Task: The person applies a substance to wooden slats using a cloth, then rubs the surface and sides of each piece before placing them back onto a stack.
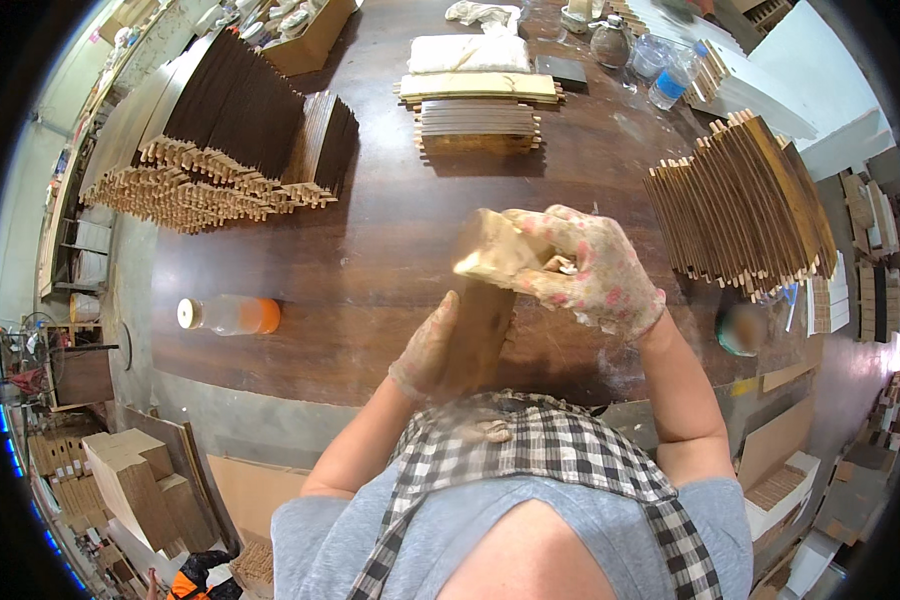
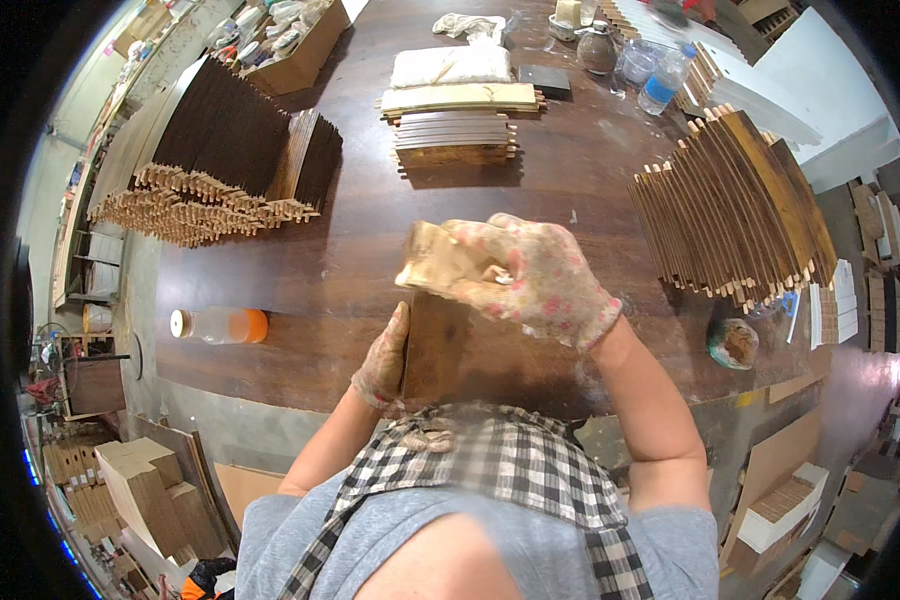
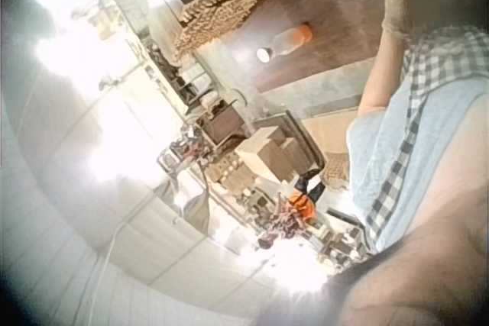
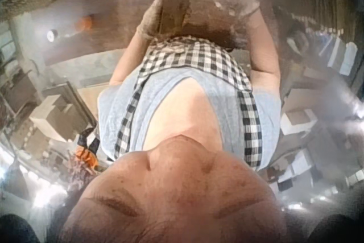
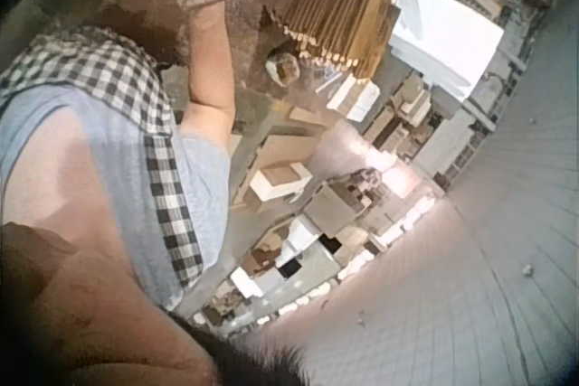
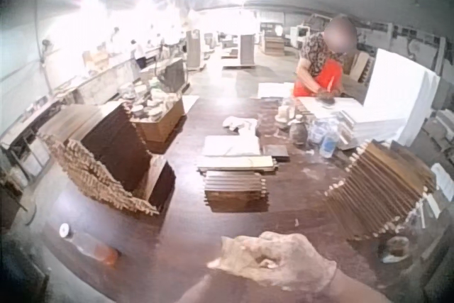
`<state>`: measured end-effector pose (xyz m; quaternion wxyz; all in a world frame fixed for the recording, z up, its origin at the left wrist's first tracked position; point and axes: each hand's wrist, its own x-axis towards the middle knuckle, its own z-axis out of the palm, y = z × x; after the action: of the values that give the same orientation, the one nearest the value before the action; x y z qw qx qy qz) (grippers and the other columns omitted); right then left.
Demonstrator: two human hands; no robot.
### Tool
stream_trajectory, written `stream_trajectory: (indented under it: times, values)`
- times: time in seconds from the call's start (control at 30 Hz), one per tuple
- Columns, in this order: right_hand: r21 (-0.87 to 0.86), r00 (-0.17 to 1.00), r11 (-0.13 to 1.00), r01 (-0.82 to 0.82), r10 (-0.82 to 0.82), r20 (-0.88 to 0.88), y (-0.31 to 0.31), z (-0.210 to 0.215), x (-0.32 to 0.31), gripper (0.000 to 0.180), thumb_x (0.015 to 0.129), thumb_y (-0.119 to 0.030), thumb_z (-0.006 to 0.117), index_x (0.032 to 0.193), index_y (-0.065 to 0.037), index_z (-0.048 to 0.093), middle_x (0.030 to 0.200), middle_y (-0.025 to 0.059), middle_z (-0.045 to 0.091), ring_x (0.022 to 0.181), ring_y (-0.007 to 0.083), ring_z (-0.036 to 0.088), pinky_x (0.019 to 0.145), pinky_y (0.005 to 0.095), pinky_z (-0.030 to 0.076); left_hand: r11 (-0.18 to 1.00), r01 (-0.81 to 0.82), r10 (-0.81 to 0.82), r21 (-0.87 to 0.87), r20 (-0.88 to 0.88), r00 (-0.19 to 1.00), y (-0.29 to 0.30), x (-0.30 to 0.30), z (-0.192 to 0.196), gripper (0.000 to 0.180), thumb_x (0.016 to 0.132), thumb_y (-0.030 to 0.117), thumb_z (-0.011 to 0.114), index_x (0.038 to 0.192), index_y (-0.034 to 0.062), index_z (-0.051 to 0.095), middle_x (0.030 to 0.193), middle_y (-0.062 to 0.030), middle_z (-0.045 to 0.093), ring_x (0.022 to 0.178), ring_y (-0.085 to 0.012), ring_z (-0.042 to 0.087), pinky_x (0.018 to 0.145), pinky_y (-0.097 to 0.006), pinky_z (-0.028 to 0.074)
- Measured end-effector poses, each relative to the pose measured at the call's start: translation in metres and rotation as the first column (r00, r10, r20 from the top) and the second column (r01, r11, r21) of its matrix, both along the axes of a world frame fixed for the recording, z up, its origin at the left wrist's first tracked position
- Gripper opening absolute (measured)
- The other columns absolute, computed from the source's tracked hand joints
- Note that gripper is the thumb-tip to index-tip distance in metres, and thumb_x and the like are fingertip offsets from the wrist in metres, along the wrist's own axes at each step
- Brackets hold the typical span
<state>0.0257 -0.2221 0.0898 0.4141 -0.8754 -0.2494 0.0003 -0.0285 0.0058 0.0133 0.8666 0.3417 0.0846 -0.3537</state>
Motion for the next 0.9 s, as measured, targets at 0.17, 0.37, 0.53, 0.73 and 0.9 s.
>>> stream_trajectory:
  times: [0.17, 0.37, 0.53, 0.73, 0.9]
  values:
    - [-0.012, 0.992, 0.996, 0.092, -0.093, -0.086, -0.025, 0.002, -0.006, 0.046, 0.078, -0.024, 0.076, 0.118, -0.003, 0.067, 0.092, 0.0148, 0.067, 0.078, 0.0287, 0.068, 0.070, 0.0343, 0.056, 0.986, 0.058, -0.061, -0.158, -0.014, 0.998, 0.016, -0.003, -0.020, 0.071, 0.102, 0.060, 0.037, 0.142, 0.0022, 0.044, 0.122, -0.0146, 0.061, 0.106, -0.0239, 0.061, 0.091, -0.036, 0.053]
    - [0.163, 0.969, 0.984, 0.078, -0.036, -0.244, -0.015, 0.016, -0.008, 0.050, 0.082, -0.025, 0.077, 0.122, 0.002, 0.064, 0.098, 0.0108, 0.070, 0.080, 0.0167, 0.068, 0.069, 0.0300, 0.058, 0.994, 0.058, -0.062, -0.097, -0.031, 0.998, 0.012, -0.003, -0.013, 0.072, 0.102, 0.061, 0.034, 0.140, 0.0009, 0.045, 0.120, -0.0168, 0.061, 0.099, -0.0262, 0.065, 0.087, -0.037, 0.055]
    - [0.050, 0.987, 0.991, 0.121, -0.115, -0.113, -0.033, -0.004, -0.017, 0.047, 0.078, -0.017, 0.078, 0.119, 0.003, 0.067, 0.095, 0.0104, 0.070, 0.073, 0.0118, 0.065, 0.059, 0.0266, 0.056, 0.954, -0.035, 0.050, -0.298, 0.043, 0.998, 0.020, 0.022, -0.017, 0.071, 0.101, 0.062, 0.033, 0.135, 0.0009, 0.049, 0.112, -0.0181, 0.063, 0.097, -0.0271, 0.066, 0.086, -0.040, 0.057]
    - [-0.263, 0.958, 0.964, -0.049, 0.119, 0.259, 0.046, 0.006, -0.048, 0.040, 0.074, -0.030, 0.079, 0.111, -0.016, 0.071, 0.082, 0.0036, 0.065, 0.070, 0.0177, 0.067, 0.059, 0.0319, 0.055, 0.953, -0.227, 0.198, -0.199, -0.155, 0.968, 0.005, 0.039, 0.000, 0.070, 0.101, 0.062, 0.036, 0.127, -0.0009, 0.053, 0.103, -0.0168, 0.065, 0.092, -0.0275, 0.066, 0.081, -0.041, 0.059]
    - [-0.376, 0.967, 0.926, 0.024, 0.074, 0.243, 0.021, -0.001, -0.057, 0.045, 0.073, -0.031, 0.079, 0.116, -0.018, 0.070, 0.083, 0.0027, 0.063, 0.067, 0.0168, 0.064, 0.058, 0.0310, 0.053, 0.928, -0.295, 0.292, -0.229, -0.046, 0.955, 0.013, 0.043, -0.014, 0.077, 0.098, 0.067, 0.037, 0.127, -0.0032, 0.051, 0.105, -0.0180, 0.064, 0.094, -0.0270, 0.066, 0.084, -0.039, 0.058]
